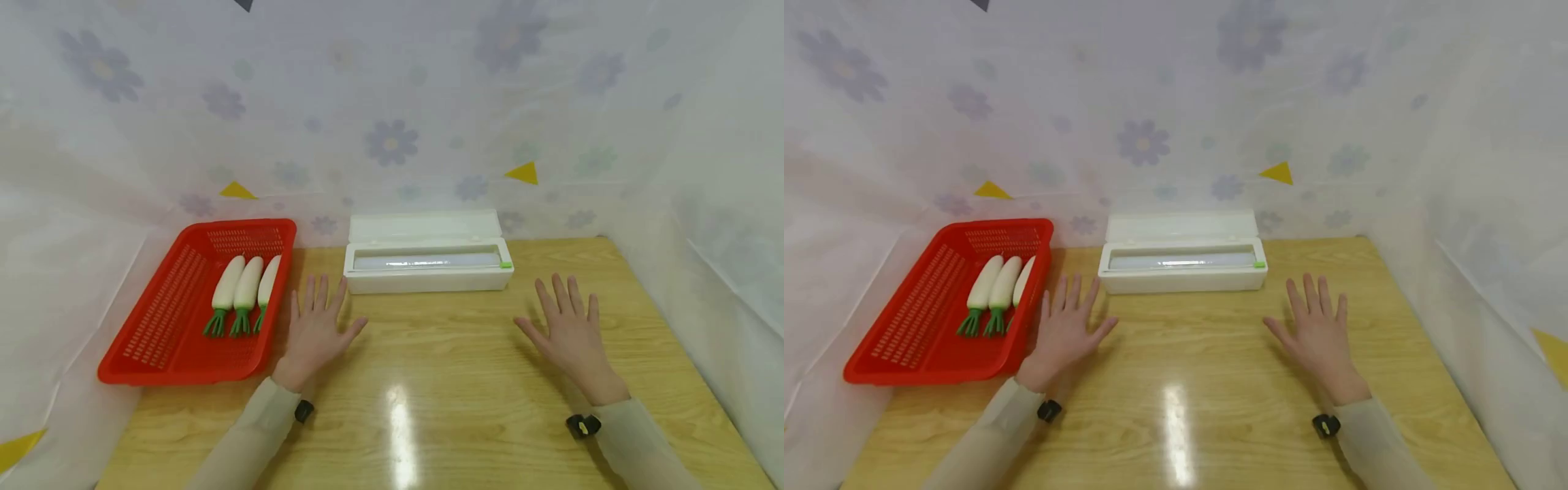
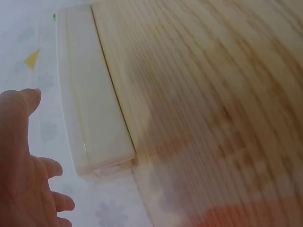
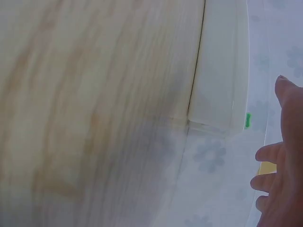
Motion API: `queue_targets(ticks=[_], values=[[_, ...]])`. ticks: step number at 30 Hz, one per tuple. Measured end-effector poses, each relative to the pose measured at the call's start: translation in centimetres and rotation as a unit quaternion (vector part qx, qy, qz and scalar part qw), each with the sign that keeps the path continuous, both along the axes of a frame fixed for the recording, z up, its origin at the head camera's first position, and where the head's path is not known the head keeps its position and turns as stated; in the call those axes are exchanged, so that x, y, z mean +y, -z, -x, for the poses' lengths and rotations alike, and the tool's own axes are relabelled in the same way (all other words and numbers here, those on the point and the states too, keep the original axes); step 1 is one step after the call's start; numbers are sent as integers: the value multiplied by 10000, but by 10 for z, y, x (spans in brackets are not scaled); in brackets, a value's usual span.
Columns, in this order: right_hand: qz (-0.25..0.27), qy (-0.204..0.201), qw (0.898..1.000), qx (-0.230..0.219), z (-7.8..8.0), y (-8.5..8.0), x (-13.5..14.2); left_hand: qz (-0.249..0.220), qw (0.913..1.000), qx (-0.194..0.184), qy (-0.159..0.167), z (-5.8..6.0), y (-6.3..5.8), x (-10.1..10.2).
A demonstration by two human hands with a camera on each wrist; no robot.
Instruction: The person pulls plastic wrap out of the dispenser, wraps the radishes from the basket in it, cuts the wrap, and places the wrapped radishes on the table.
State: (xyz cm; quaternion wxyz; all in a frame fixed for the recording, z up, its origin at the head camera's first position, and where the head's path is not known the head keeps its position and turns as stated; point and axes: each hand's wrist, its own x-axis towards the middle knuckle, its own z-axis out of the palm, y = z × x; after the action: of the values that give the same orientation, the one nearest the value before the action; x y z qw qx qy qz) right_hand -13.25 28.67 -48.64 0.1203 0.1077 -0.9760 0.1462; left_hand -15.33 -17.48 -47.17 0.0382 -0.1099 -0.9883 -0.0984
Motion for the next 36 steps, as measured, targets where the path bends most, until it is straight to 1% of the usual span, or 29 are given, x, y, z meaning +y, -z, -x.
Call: queue_targets(ticks=[3,7,12,15,17,19,22,24,28,31,34,36], values=[[135,-81,9997,169,4,-3,-2,-29,10000,18,-3,4,0,0],[402,-276,9968,630,13,-5,-4,-236,9997,-14,-11,10,-3,1],[833,-679,9857,1297,32,-11,-6,-542,9985,9,39,21,-7,3],[1026,-877,9807,1413,44,-16,-8,-915,9956,112,179,32,-5,4],[1097,-963,9799,1359,51,-20,-10,-1332,9905,182,282,41,-4,5],[1144,-1023,9804,1234,58,-23,-11,-1807,9827,236,331,49,-3,5],[1168,-1110,9815,1035,67,-27,-13,-2431,9693,267,260,60,1,6],[1184,-1131,9823,912,72,-28,-15,-2735,9611,305,221,66,3,6],[1252,-1168,9820,804,81,-30,-18,-3135,9488,333,193,76,6,9],[1307,-1205,9812,746,87,-29,-21,-3327,9426,269,75,81,6,11],[1342,-1229,9816,577,92,-29,-23,-3356,9417,245,-61,83,5,13],[1320,-1226,9828,420,96,-29,-23,-3330,9425,264,-108,85,3,15]])
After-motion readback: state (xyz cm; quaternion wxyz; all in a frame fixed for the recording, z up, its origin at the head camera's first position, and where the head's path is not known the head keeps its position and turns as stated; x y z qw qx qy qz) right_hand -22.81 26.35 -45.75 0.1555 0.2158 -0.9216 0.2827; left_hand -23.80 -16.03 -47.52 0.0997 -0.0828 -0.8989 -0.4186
